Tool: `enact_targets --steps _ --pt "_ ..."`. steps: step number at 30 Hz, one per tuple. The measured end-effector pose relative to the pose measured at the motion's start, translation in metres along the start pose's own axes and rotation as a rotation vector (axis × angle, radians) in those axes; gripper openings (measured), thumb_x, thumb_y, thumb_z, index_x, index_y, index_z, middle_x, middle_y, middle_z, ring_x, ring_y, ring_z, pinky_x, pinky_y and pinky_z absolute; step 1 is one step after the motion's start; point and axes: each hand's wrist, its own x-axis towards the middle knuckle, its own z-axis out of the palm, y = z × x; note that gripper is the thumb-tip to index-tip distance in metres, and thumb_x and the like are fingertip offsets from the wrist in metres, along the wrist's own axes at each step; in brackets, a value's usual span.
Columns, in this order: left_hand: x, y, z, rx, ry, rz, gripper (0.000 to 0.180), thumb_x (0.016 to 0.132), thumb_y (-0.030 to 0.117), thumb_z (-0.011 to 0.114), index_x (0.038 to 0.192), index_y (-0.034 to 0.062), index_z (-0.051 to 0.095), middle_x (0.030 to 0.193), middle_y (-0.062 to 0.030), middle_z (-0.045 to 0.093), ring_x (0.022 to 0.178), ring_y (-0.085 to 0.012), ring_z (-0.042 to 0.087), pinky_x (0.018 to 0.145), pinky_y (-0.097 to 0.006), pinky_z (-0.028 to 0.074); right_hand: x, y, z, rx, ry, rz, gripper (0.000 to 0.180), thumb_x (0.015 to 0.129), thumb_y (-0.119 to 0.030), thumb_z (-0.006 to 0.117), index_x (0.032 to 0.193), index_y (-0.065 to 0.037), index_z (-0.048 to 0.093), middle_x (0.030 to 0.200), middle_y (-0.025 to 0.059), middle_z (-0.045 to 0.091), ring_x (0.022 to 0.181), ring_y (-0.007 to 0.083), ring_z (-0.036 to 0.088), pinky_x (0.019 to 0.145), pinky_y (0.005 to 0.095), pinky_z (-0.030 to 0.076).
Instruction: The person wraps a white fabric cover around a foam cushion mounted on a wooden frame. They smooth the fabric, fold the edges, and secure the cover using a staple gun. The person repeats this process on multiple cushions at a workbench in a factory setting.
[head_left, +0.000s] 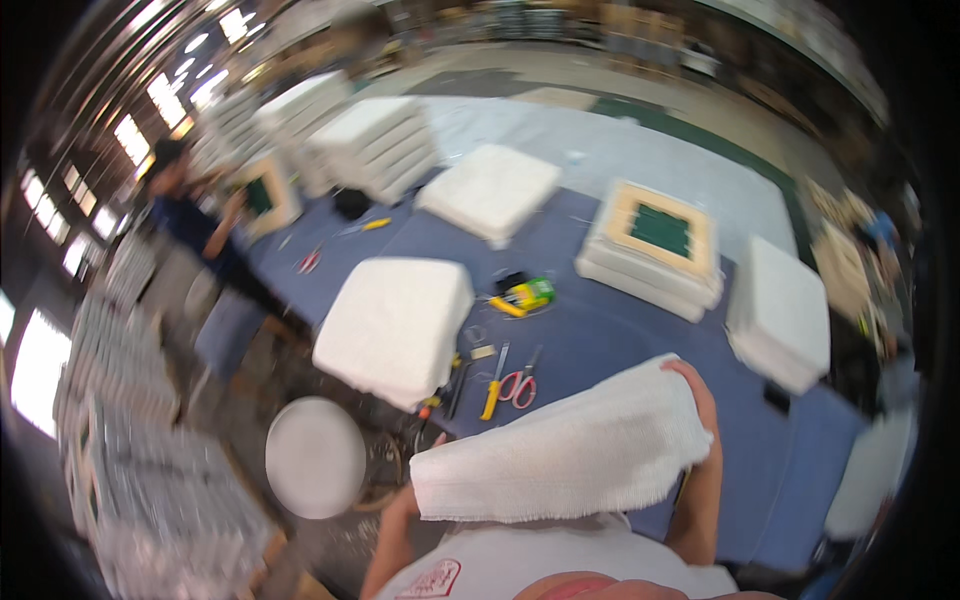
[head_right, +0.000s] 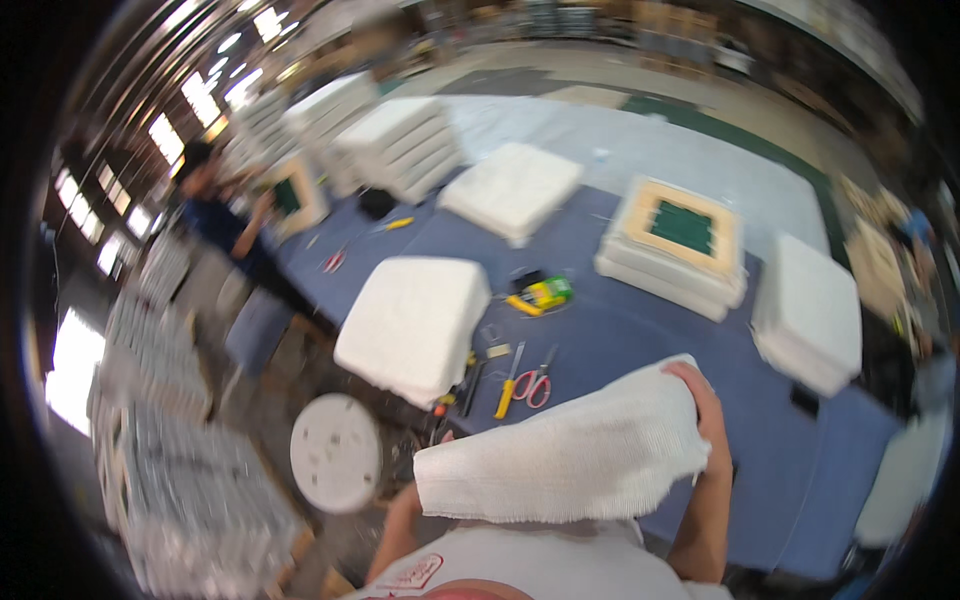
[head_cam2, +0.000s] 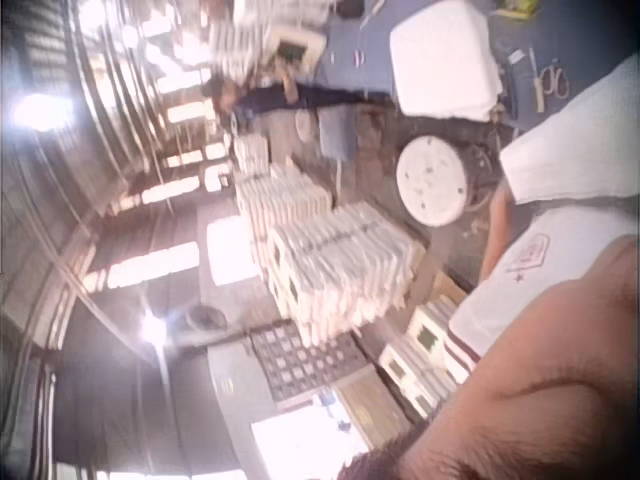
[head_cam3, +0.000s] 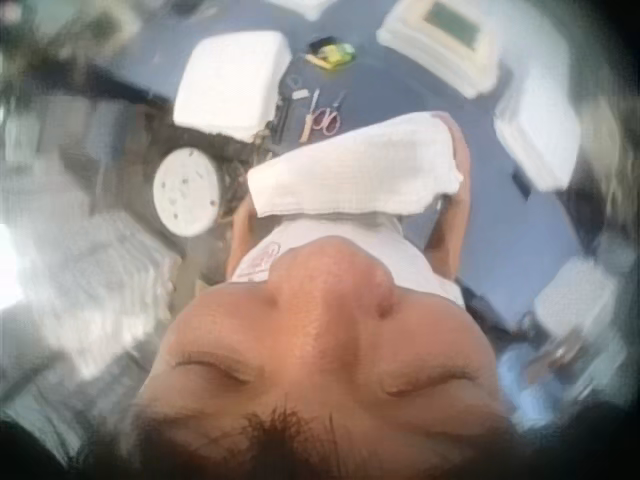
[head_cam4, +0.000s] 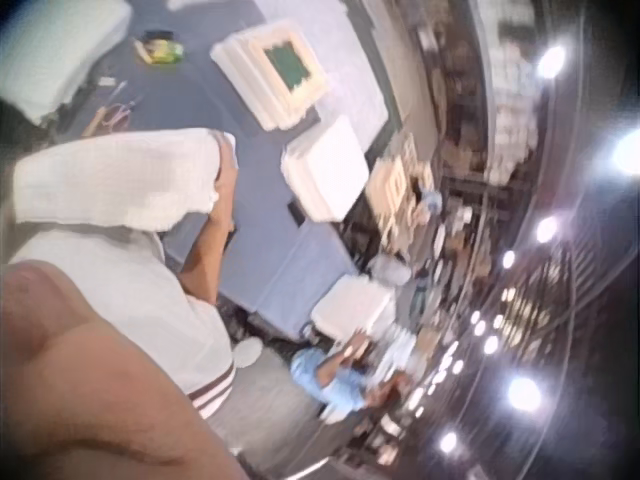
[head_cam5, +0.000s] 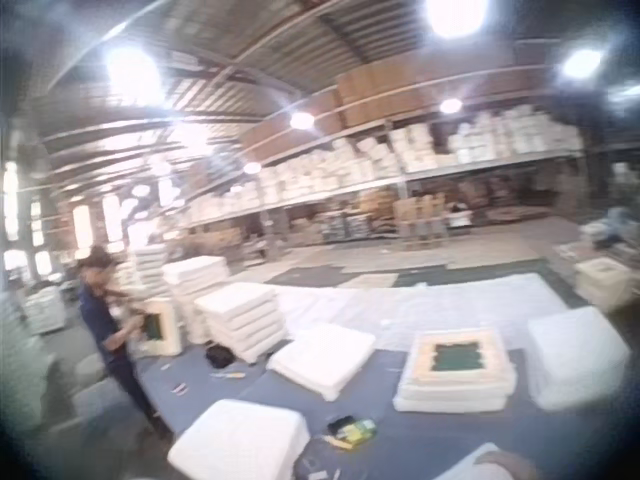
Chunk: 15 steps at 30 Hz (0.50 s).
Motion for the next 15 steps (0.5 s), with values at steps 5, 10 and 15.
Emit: enact_targets --steps 5,10,15 --pt "0.050 0.053 0.034 -0.162 0.116 0.248 0.060 0.085 0.016 0.086 0.141 0.0056 0.067 0.124 -0.0150 0.077 0.118 -0.0325 0.071 0.103 -0.044 0.054 -0.018 0.043 -0.004 0.158 0.339 -0.018 0.067 0.094 -0.019 0.082 0.153 0.001 0.060 0.149 0.0134 0.067 0.139 0.0237 0.062 0.121 0.0391 0.045" --pt "0.110 0.173 0.010 -0.186 0.103 0.491 0.065 0.081 0.020 0.092 0.138 0.0021 0.065 0.123 -0.0152 0.076 0.118 -0.0335 0.072 0.103 -0.043 0.055 -0.046 0.119 0.008 0.357 0.660 0.191 0.053 0.102 -0.022 0.079 0.146 0.002 0.062 0.141 0.0113 0.069 0.134 0.0204 0.060 0.116 0.0378 0.047" --pt "0.143 0.241 0.054 -0.045 0.120 0.492 0.072 0.076 0.022 0.097 0.136 0.0004 0.063 0.121 -0.0159 0.076 0.117 -0.0353 0.072 0.103 -0.042 0.055 -0.032 0.072 0.096 0.334 1.076 0.269 0.035 0.110 -0.025 0.071 0.135 -0.002 0.066 0.120 0.0056 0.073 0.109 0.0136 0.064 0.097 0.0339 0.051"
